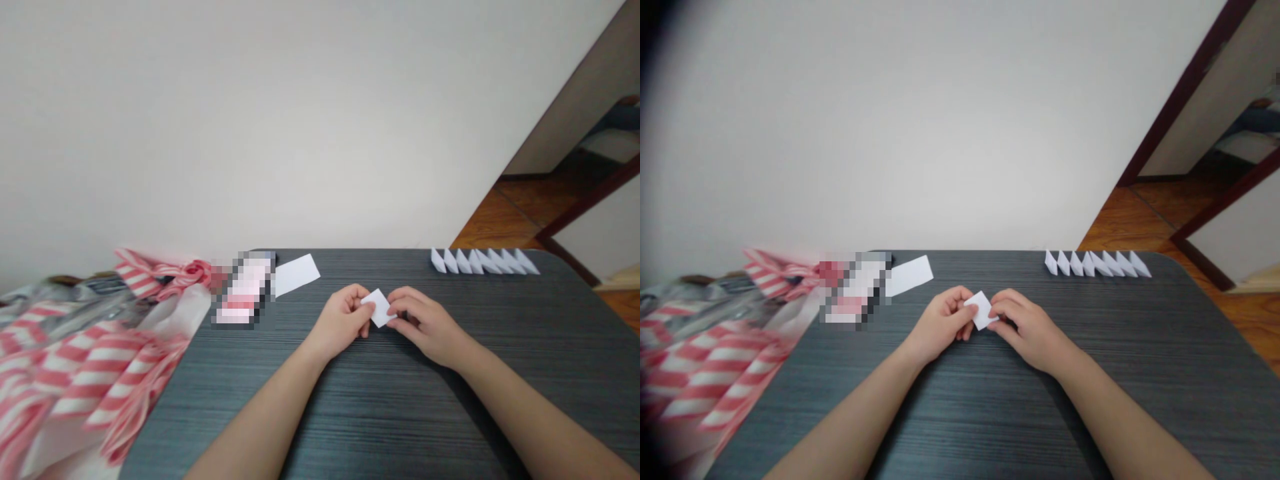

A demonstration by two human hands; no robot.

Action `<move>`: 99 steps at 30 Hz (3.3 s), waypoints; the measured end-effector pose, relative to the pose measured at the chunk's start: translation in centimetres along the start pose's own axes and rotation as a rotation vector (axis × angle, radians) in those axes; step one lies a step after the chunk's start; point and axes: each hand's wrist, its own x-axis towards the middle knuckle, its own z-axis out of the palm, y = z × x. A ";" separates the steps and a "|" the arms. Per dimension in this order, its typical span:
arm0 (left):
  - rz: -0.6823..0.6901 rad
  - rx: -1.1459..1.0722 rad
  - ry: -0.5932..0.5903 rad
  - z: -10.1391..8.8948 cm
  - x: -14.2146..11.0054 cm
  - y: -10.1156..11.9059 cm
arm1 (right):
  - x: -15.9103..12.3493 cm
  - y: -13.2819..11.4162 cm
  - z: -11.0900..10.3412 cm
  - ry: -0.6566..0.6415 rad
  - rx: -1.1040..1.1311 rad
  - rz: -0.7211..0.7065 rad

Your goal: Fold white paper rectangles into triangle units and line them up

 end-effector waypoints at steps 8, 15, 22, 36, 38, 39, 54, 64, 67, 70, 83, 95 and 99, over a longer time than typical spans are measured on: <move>0.013 0.070 -0.036 -0.1 -0.1 0.2 | 0.4 -0.8 -0.4 0.055 0.028 0.035; 0.027 0.059 -0.084 0.0 -0.2 0.4 | 0.4 -0.8 -0.2 0.094 0.020 0.175; 0.010 0.083 -0.085 0.2 -0.4 0.9 | 0.5 -0.9 -0.1 0.115 0.021 0.214; 0.013 0.172 -0.038 0.2 -0.5 1.1 | 0.3 -0.7 0.3 0.126 0.158 0.328; 0.019 0.180 -0.027 0.2 -0.5 1.1 | 0.5 -1.0 -0.1 0.069 0.074 0.344; 0.021 0.184 -0.022 0.3 -0.5 1.0 | 0.6 -1.1 -0.3 0.052 0.052 0.345; 0.014 0.217 0.009 0.4 -0.6 1.1 | 0.8 -1.6 -0.4 0.028 0.039 0.344; 0.015 0.250 -0.012 0.4 -0.6 1.1 | 0.8 -1.8 -0.5 0.030 0.046 0.357; 0.026 0.268 -0.026 0.3 -0.7 1.0 | 0.9 -1.9 -0.5 0.033 0.043 0.362; 0.036 0.297 -0.032 0.2 -0.7 0.9 | 0.9 -1.9 -0.4 0.032 0.050 0.383; 0.077 0.383 -0.045 0.1 -0.8 1.0 | 0.9 -1.5 -0.3 -0.033 0.163 0.434; 0.071 0.401 -0.054 0.1 -0.9 1.2 | 0.9 -1.5 -0.1 -0.027 0.196 0.457; 0.073 0.385 -0.054 0.1 -0.8 1.2 | 0.8 -1.3 -0.1 -0.056 0.218 0.441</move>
